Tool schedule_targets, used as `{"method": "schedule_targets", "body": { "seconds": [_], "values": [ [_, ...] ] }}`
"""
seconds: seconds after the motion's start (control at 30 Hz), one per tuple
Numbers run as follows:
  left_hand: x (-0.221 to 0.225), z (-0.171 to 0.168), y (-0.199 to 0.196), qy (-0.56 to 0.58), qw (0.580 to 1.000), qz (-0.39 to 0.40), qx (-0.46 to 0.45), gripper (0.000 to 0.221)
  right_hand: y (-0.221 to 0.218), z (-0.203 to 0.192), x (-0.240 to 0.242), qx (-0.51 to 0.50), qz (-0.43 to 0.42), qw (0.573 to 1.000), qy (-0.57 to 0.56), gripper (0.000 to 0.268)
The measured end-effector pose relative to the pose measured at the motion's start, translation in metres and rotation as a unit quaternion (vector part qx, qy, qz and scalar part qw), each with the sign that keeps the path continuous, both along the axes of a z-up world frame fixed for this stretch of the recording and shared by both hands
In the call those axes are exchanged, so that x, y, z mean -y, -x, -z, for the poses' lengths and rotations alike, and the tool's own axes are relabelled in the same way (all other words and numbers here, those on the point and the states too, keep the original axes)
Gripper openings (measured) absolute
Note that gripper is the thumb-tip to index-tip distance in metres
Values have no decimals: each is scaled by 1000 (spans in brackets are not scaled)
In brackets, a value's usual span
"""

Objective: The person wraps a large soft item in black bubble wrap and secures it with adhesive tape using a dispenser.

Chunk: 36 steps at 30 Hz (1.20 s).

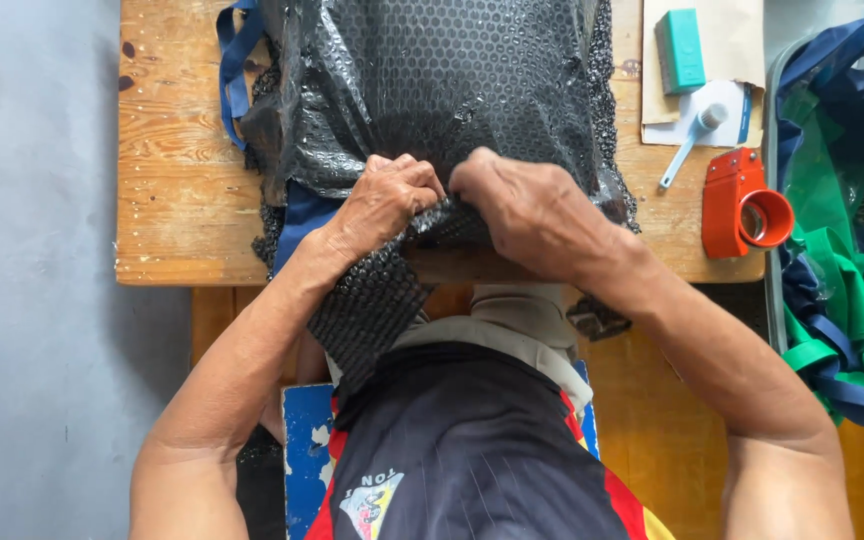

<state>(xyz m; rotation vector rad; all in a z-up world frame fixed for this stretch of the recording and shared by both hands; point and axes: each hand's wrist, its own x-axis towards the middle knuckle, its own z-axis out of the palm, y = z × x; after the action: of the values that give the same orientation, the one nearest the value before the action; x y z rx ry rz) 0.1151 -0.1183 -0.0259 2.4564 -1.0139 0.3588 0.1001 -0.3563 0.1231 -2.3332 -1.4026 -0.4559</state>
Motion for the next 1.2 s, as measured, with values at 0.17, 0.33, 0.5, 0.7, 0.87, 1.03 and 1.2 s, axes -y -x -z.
{"method": "schedule_targets", "body": {
  "seconds": [0.17, 0.33, 0.5, 0.7, 0.87, 1.03, 1.2],
  "values": [
    [-16, 15, -7, 224, 946, 34, -233, 18, -48, -10, -22, -103, -42, 993, -33, 8],
    [-32, -78, 3, 325, 889, -49, -318, 28, -93, 6, -29, -171, -77, 981, -42, 4],
    [-15, -132, 24, 258, 875, -158, -379, 92, -124, 21, -28, -230, -76, 970, -19, 7],
    [10, -91, -2, 148, 956, -204, -150, 63, -127, 5, -16, -280, -40, 959, 18, 2],
    [3, -72, -10, 222, 913, -250, -234, 33, -86, -31, 26, -312, 106, 940, 92, 73],
    [-1, -57, -19, 208, 910, -248, -258, 28, -23, -29, 60, -192, 178, 939, 222, 116],
    [1, -59, -23, 191, 913, -261, -251, 20, -32, 50, 110, -126, 213, 969, -13, 75]
  ]
}}
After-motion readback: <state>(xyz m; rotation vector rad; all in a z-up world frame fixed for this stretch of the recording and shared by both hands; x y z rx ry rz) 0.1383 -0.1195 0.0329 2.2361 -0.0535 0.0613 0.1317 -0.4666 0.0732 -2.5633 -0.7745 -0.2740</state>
